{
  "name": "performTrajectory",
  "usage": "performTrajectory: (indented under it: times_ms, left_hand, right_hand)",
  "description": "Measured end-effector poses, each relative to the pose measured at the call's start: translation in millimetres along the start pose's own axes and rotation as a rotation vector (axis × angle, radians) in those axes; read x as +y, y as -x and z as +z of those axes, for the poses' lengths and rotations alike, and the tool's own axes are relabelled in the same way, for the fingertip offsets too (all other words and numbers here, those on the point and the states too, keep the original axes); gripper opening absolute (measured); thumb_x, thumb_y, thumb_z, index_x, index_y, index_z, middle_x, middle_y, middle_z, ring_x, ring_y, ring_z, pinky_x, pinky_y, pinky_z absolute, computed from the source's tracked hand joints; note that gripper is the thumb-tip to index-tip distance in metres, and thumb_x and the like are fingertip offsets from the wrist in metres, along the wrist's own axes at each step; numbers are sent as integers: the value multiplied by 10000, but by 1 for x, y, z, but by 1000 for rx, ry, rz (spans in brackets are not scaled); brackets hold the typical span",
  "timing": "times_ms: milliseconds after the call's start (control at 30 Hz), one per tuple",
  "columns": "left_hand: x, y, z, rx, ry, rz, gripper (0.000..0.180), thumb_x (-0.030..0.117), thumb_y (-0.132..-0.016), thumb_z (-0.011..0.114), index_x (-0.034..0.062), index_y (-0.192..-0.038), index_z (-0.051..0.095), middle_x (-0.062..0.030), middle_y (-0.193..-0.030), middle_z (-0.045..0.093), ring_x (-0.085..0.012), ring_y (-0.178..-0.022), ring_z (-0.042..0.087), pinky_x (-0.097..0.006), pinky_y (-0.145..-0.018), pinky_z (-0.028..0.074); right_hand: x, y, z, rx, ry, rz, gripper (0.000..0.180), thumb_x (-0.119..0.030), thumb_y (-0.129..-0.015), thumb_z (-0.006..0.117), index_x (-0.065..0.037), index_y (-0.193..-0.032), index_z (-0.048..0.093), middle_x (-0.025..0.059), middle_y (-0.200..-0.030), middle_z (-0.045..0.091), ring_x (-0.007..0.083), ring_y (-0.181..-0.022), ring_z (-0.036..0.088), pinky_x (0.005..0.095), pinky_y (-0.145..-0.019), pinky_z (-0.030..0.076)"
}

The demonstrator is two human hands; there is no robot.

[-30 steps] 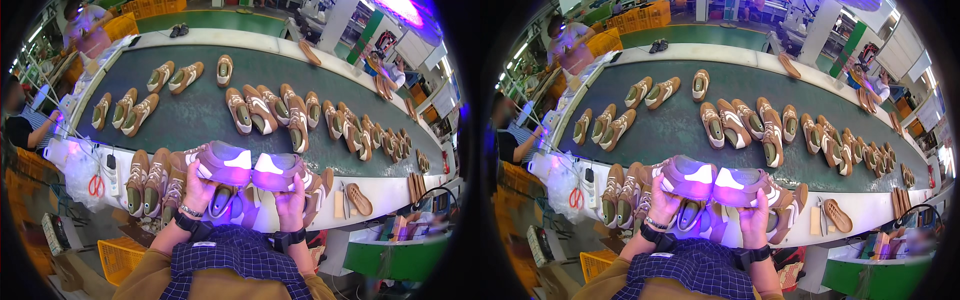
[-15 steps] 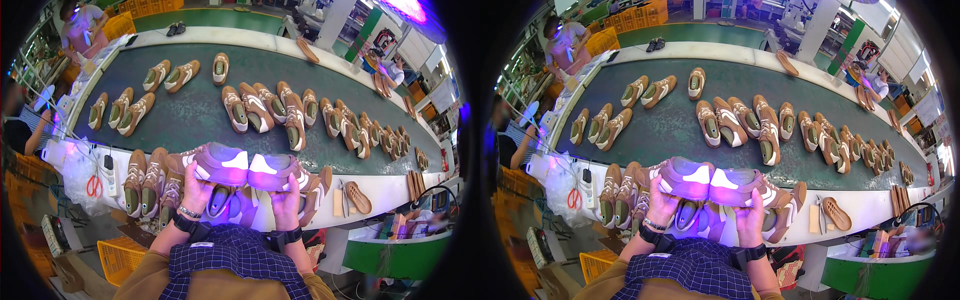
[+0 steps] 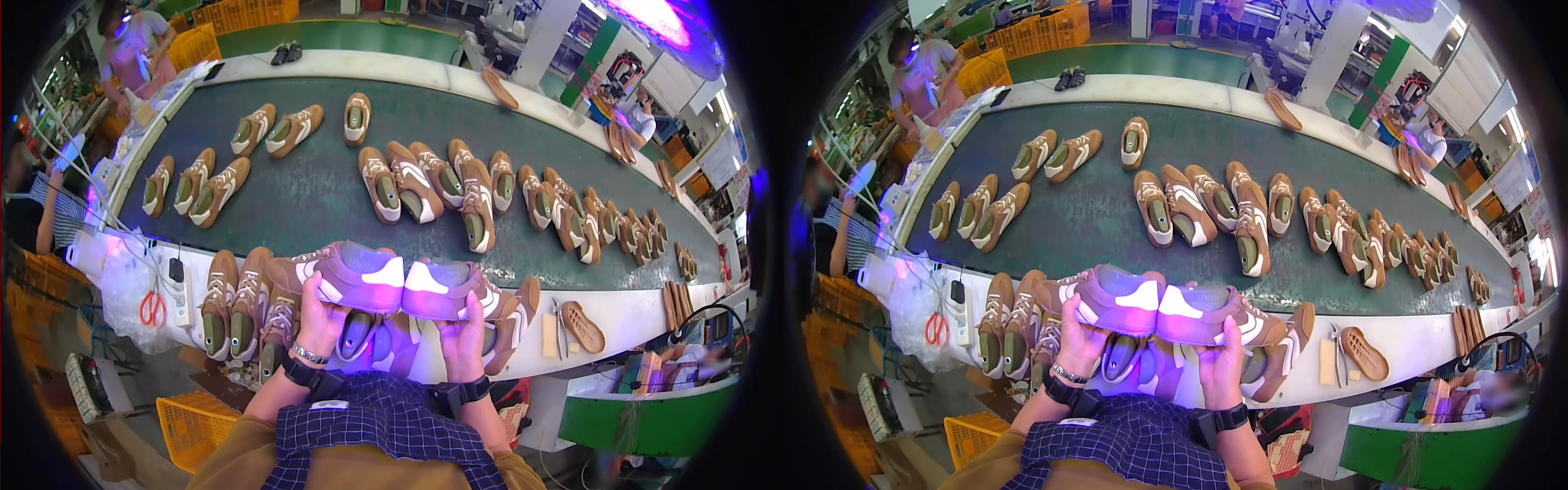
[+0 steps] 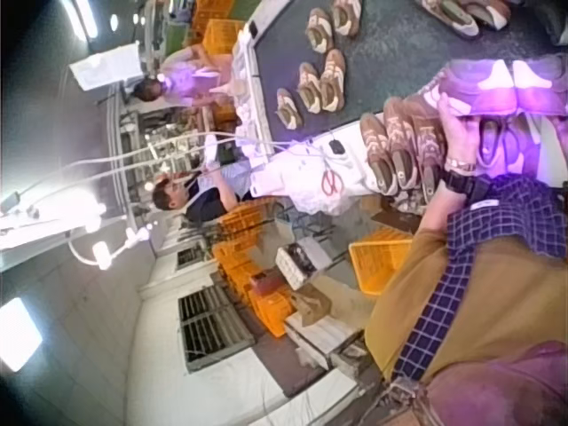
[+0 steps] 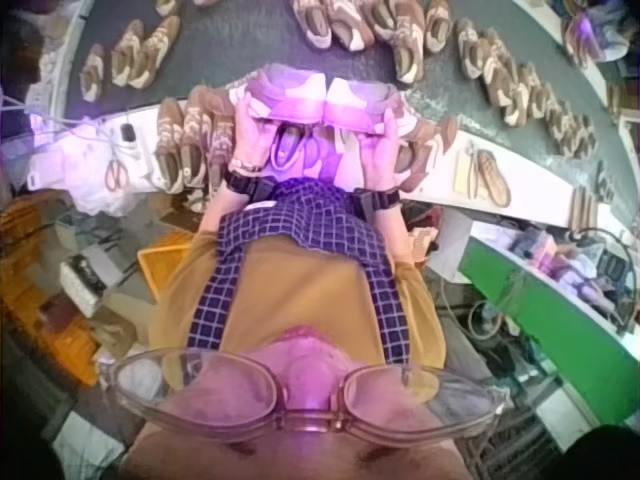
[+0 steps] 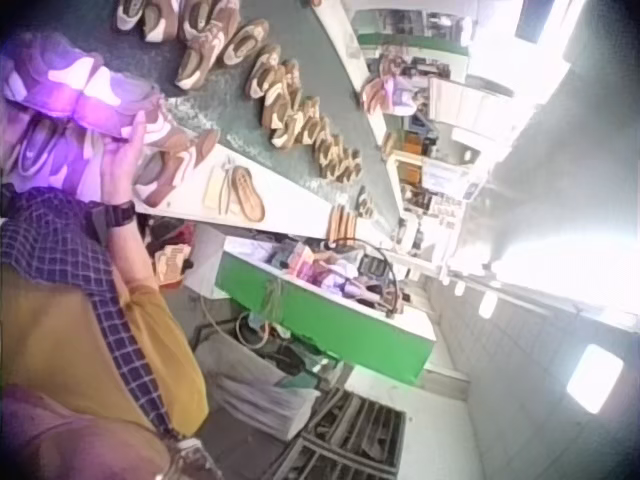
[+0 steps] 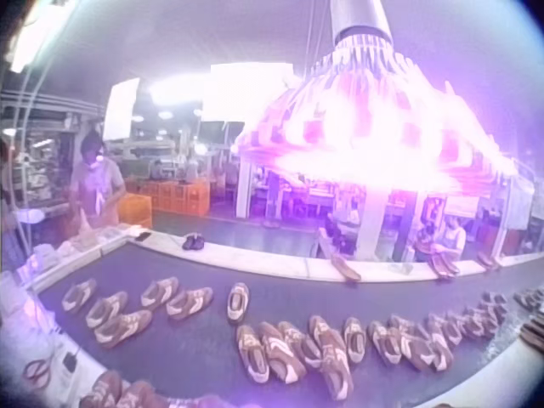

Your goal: The person inspects pairs of brown and white sneakers on a factory assembly line. They pick up shoes from the conveyor belt, hold them under a purple UV light to check the soles and uppers, and then place them back on the belt. The process is repeated for multiple pairs of shoes throughout the video.

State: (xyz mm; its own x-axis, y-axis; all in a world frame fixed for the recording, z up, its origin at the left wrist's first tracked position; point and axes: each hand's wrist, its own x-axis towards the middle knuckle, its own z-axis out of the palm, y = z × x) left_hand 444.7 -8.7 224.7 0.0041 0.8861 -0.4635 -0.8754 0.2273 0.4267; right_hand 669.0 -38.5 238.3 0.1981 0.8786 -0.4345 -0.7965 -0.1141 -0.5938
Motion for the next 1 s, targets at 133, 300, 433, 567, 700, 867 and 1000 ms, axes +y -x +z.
performTrajectory:
  times_ms: [133,300,433,567,700,867,1000]
  left_hand:
    - [4,5,6,10,-49,70,369,337,-859,517,71,-1114,518,-69,-1061,599,-212,-966,584,-370,-849,476]
    - [10,14,14,-1,-70,126,345,304,-859,529,66,-1108,517,-70,-1041,604,-204,-954,586,-360,-852,471]
    - [10,15,9,-14,-83,135,350,307,-858,530,67,-1113,516,-62,-1041,603,-199,-951,586,-356,-854,470]
    - [8,14,6,-1,-82,133,371,309,-848,536,67,-1128,513,-58,-1070,594,-202,-980,573,-359,-875,458]
    - [5,15,5,-73,13,11,452,343,-821,542,62,-1174,501,-81,-1114,579,-225,-1029,554,-378,-935,422]
    - [1,19,-5,-47,-27,-99,480,398,-848,476,51,-1178,510,-100,-1130,576,-234,-1031,551,-375,-935,417]
    - [19,21,-29,-54,-66,-212,478,400,-879,442,38,-1185,501,-108,-1123,578,-224,-1014,559,-350,-919,429]
  right_hand:
    - [-7,4,5,-38,77,-12,439,-329,-884,518,-74,-1234,445,77,-1184,535,217,-1060,543,395,-871,482]
    - [-12,4,8,-43,127,-15,447,-334,-879,524,-67,-1230,447,83,-1179,540,214,-1053,552,378,-846,498]
    - [-15,4,11,-82,148,-16,443,-325,-879,523,-59,-1225,448,91,-1165,549,219,-1042,561,375,-842,500]
    - [-14,2,5,-42,153,14,424,-309,-880,519,-56,-1215,460,90,-1153,559,228,-1036,564,384,-842,496]
    - [-15,-2,-8,-59,33,51,424,-312,-874,498,-52,-1208,477,96,-1129,573,254,-1036,562,411,-848,488]
    - [-22,-15,-85,-67,0,192,539,-415,-873,379,-20,-1231,462,175,-1102,578,320,-902,614,443,-795,507]
    - [-48,-1,-143,230,933,-60,280,-201,-822,523,-1,-1018,537,89,-884,585,187,-722,583,308,-664,497]
